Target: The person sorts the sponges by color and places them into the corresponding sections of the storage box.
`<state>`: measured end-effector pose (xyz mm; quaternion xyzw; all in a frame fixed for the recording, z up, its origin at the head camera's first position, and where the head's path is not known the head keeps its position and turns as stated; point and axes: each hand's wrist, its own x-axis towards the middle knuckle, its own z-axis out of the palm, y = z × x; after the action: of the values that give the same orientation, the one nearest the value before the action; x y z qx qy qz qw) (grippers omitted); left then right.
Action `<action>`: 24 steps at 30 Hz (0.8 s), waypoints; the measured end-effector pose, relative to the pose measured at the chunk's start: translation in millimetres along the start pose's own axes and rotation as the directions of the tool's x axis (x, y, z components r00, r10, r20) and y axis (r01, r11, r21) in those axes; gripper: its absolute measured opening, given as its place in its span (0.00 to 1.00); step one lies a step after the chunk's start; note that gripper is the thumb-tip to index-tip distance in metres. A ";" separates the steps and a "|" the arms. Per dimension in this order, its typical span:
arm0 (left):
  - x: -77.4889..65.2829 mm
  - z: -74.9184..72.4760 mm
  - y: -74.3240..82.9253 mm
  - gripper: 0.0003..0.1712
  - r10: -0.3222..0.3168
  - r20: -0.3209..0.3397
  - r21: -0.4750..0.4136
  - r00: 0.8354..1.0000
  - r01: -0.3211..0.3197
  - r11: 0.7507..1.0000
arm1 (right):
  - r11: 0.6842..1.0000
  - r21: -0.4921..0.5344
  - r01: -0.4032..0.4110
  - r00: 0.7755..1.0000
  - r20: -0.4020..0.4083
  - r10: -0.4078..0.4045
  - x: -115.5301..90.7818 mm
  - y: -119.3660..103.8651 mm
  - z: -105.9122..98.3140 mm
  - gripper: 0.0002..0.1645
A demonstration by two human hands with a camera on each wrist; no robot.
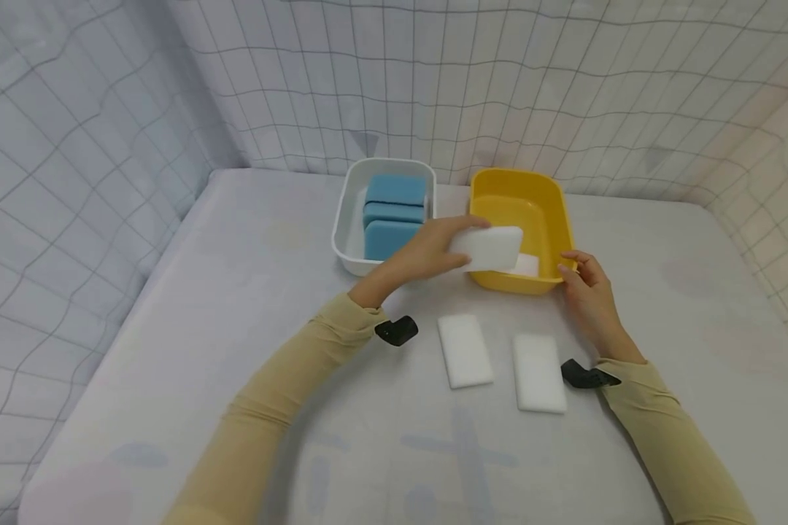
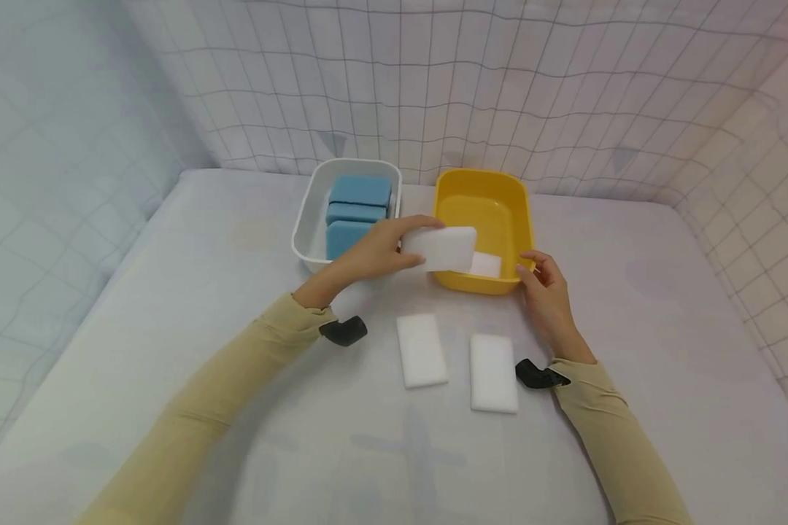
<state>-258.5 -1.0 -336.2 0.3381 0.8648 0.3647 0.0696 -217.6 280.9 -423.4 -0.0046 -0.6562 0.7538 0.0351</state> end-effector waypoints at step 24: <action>46.1 23.5 6.0 0.30 -0.086 0.057 0.032 0.995 0.084 0.996 | 0.996 -0.087 -0.019 1.000 -0.015 0.017 -1.5 -1.3 -1.8 0.11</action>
<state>-281.8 45.1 -343.3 0.3124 0.8812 0.3387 0.1052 -216.0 282.7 -422.4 -0.0175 -0.6882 0.7246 0.0329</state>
